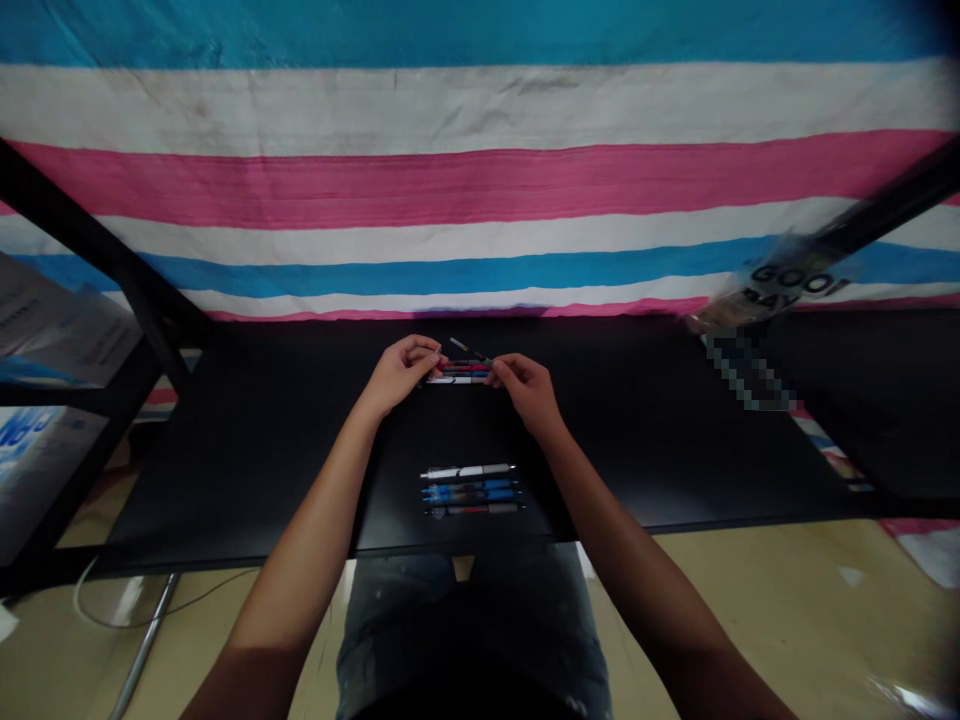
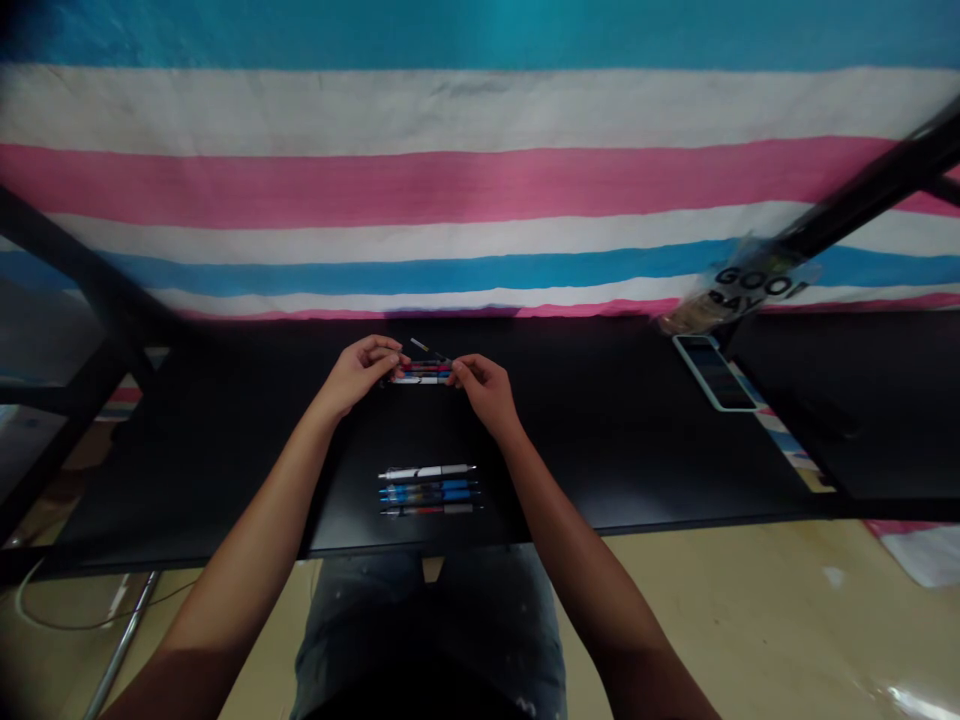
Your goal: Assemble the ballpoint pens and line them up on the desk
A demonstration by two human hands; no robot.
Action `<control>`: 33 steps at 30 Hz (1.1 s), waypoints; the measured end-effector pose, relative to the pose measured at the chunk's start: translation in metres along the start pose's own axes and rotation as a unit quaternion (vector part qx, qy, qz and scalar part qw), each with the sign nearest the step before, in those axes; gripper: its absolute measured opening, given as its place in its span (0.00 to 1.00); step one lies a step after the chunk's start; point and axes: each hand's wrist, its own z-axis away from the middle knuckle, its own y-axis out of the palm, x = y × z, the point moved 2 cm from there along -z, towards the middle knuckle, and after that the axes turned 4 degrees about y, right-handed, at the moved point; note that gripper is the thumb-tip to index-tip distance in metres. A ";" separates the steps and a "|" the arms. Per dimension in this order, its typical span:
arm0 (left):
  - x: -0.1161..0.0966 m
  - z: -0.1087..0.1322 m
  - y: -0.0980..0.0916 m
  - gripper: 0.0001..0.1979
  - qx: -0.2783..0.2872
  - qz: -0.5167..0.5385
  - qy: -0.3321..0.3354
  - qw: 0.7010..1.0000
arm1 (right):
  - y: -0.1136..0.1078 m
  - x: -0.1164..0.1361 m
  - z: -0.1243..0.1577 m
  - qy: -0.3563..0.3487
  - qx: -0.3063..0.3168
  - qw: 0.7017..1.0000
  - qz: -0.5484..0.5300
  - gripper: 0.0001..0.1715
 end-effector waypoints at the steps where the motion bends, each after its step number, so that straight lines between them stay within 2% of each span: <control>1: 0.000 0.000 -0.001 0.13 -0.001 0.000 0.004 1.000 | 0.000 -0.001 0.000 0.003 0.000 1.000 -0.006 0.15; 13: -0.002 -0.001 -0.003 0.11 -0.007 -0.073 0.011 0.997 | -0.001 -0.004 0.000 0.011 -0.015 1.000 -0.004 0.13; 21: -0.002 0.000 -0.003 0.13 0.008 -0.126 0.027 0.992 | 0.000 -0.006 -0.001 0.009 0.007 1.000 0.004 0.13; 24: -0.004 0.003 -0.003 0.13 0.020 -0.207 0.063 0.976 | 0.000 -0.007 -0.002 -0.002 0.002 1.000 0.023 0.13; 27: -0.005 0.006 0.001 0.11 0.067 -0.297 0.099 0.947 | 0.000 -0.006 -0.002 -0.018 -0.002 0.999 0.046 0.11; 29: -0.005 0.008 0.004 0.10 0.091 -0.318 0.107 0.938 | 0.000 -0.006 -0.001 -0.023 -0.001 0.998 0.052 0.10; 33: -0.007 0.009 0.007 0.09 0.098 -0.324 0.105 0.935 | 0.000 -0.007 0.000 -0.024 0.000 0.998 0.058 0.10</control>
